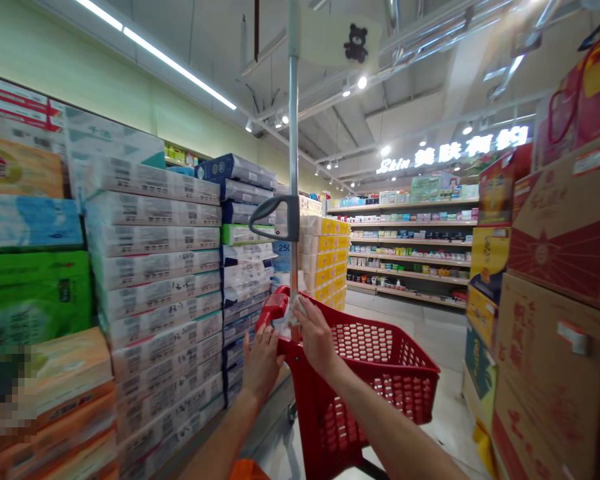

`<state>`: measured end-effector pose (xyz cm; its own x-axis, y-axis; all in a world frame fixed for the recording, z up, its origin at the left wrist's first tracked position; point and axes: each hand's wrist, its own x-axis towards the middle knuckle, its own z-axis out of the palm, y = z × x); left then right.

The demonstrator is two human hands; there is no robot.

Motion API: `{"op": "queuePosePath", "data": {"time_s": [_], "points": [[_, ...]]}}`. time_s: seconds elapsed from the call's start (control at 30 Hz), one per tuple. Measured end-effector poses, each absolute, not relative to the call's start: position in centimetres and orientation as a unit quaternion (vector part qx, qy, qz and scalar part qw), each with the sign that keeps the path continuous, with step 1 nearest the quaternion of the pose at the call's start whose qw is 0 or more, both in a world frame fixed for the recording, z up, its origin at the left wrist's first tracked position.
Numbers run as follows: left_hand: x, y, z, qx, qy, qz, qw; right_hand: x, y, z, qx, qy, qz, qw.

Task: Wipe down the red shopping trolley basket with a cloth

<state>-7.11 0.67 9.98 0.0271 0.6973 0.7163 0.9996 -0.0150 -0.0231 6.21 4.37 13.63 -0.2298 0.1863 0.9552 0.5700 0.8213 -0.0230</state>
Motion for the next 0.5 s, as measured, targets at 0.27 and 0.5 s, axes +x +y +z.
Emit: {"op": "queuePosePath", "data": {"time_s": [0.27, 0.5], "points": [[-7.0, 0.2, 8.6, -0.661, -0.618, -0.320, 0.279, 8.1, 6.5, 23.6, -0.145, -0.789, -0.378, 0.462], [-8.5, 0.3, 8.3, -0.662, -0.650, -0.285, 0.239, 10.1, 6.4, 15.8, -0.077, -0.856, -0.402, 0.316]]}}
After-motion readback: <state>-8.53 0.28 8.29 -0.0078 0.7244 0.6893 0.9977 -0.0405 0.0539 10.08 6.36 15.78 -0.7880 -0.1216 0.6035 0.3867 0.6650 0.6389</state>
